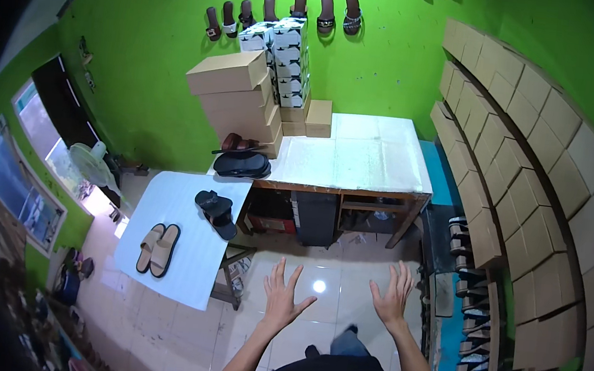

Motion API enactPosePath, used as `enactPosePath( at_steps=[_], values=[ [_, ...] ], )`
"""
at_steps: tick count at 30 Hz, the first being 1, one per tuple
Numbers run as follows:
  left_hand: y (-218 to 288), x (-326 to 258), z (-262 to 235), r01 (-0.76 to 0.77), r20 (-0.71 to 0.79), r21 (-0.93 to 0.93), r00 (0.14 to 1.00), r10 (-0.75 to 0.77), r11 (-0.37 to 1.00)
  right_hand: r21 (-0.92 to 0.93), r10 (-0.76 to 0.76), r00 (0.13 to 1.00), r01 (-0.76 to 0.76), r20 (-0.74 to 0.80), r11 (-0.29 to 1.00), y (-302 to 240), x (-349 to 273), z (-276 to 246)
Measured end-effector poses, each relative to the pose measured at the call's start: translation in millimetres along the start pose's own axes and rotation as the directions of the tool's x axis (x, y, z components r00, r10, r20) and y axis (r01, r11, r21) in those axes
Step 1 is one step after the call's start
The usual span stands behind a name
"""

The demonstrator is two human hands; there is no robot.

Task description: Packing pairs of sandals into cardboard boxes and stacking them on a shelf.

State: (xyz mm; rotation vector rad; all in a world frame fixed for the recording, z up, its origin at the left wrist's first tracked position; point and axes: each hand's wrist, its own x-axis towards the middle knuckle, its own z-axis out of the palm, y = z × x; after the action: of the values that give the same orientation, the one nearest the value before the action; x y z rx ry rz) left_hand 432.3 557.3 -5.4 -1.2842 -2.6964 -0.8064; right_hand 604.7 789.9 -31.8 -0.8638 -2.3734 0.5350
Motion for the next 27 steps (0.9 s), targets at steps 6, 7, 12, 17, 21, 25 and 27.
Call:
enactPosePath(
  at_steps=[6, 7, 12, 17, 21, 25, 27],
  values=[
    [-34, 104, -2, -0.055, -0.013, 0.021, 0.998, 0.056, 0.998, 0.047, -0.101, 0.995, 0.101, 0.004, 0.994, -27, 100, 63],
    [-42, 123, -1, -0.045, -0.001, 0.021, 0.999, 0.045, 0.999, 0.040, -0.121, 0.992, 0.122, -0.028, 0.992, -27, 119, 74],
    [-87, 219, 10, -0.050, -0.046, 0.076, 0.998, 0.054, 0.996, 0.055, -0.153, 0.987, 0.156, -0.055, 0.986, -38, 216, 125],
    [-129, 303, 24, 0.011, -0.054, 0.073, 0.998, -0.007, 0.997, 0.091, -0.191, 0.981, 0.192, -0.017, 0.977, -55, 307, 173],
    [-145, 352, 33, 0.058, -0.018, 0.012, 0.998, -0.058, 0.998, 0.082, -0.221, 0.973, 0.215, 0.074, 0.973, -69, 358, 207],
    [-178, 395, 41, 0.046, -0.003, -0.013, 0.999, -0.046, 0.999, 0.092, -0.268, 0.956, 0.257, 0.124, 0.962, -90, 406, 240],
    [-191, 412, 27, 0.005, -0.121, 0.006, 0.993, -0.004, 1.000, 0.103, -0.286, 0.951, 0.275, 0.118, 0.956, -107, 428, 246]
  ],
)
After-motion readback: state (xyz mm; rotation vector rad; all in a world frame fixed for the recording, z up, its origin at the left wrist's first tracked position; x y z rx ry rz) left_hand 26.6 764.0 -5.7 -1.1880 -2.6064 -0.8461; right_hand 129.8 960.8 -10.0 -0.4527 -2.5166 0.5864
